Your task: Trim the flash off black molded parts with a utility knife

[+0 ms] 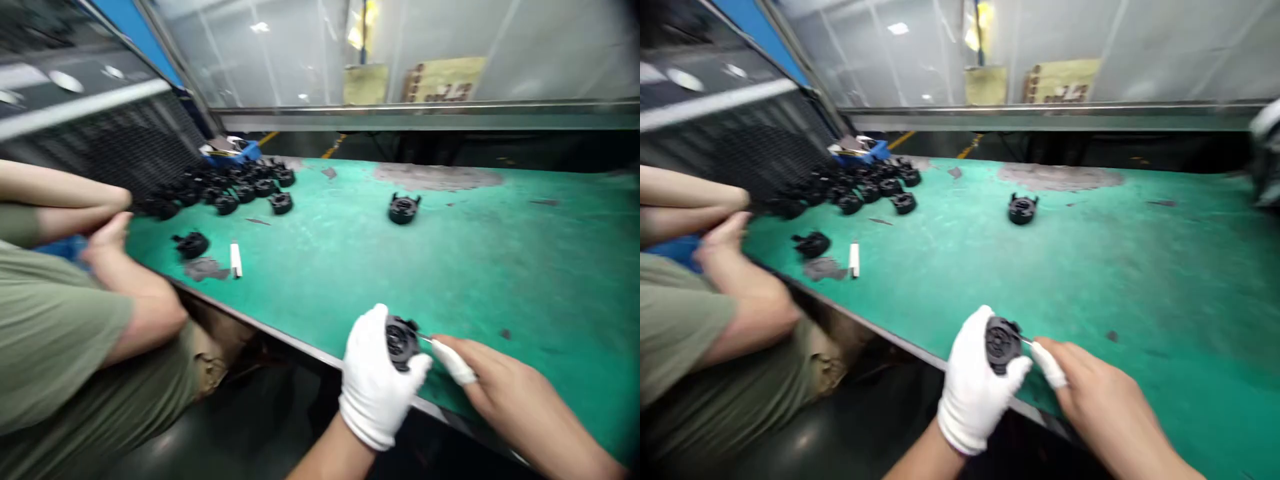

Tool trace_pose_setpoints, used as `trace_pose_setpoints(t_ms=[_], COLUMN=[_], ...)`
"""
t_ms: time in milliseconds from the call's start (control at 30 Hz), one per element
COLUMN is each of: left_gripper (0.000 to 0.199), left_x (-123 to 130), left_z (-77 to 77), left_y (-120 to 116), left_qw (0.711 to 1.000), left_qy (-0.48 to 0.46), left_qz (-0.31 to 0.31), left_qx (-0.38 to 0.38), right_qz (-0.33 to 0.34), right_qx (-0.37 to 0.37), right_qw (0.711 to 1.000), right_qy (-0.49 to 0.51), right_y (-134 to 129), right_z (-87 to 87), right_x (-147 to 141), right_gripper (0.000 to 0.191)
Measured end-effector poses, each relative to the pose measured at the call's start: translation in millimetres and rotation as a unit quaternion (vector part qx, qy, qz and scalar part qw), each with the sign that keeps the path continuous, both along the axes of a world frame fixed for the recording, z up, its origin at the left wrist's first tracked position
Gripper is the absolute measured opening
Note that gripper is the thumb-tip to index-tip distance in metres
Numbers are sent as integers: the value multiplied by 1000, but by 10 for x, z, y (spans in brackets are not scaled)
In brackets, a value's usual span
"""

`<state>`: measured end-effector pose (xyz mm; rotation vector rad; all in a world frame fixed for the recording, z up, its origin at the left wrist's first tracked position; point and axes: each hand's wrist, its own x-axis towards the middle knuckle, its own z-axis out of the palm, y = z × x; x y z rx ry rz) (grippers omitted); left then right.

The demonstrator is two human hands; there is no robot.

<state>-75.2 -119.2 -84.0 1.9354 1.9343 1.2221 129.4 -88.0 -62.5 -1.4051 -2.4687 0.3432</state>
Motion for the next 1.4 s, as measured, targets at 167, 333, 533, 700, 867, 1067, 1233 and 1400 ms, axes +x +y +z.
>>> trace_pose_setpoints(t_ms=[167, 333, 533, 700, 867, 1067, 1233, 1400], left_gripper=[79, 78, 78, 76, 85, 87, 84, 84], left_x=[-30, -15, 18, 39, -123, -261, -254, -261], left_z=[56, 43, 29, 39, 74, 124, 152, 152], left_y=[113, 109, 120, 126, 169, 243, 258, 250], left_qw=[999, 1000, 1000, 1000, 994, 982, 980, 979], left_qy=[-11, -6, 1, -1, -14, -17, -20, -20], left_qz=[-16, -14, -12, -5, -89, -163, -178, -180], left_qx=[-32, -17, -9, -1, -67, -92, -82, -91], right_qz=[-20, -18, -45, -71, -44, 27, 61, 85], right_qx=[-101, -107, -79, -92, -171, -211, -249, -234], right_qw=[991, 984, 978, 983, 982, 976, 966, 967], right_qy=[-81, -143, -186, -143, -62, -35, -39, -48], right_y=[23, 106, 124, 88, -5, 15, 126, 153], right_z=[221, 365, 447, 405, 436, 470, 516, 490], right_x=[-90, -213, -318, -310, -30, 96, 107, 143], right_gripper=[39, 42, 44, 40, 40, 52, 56, 57])
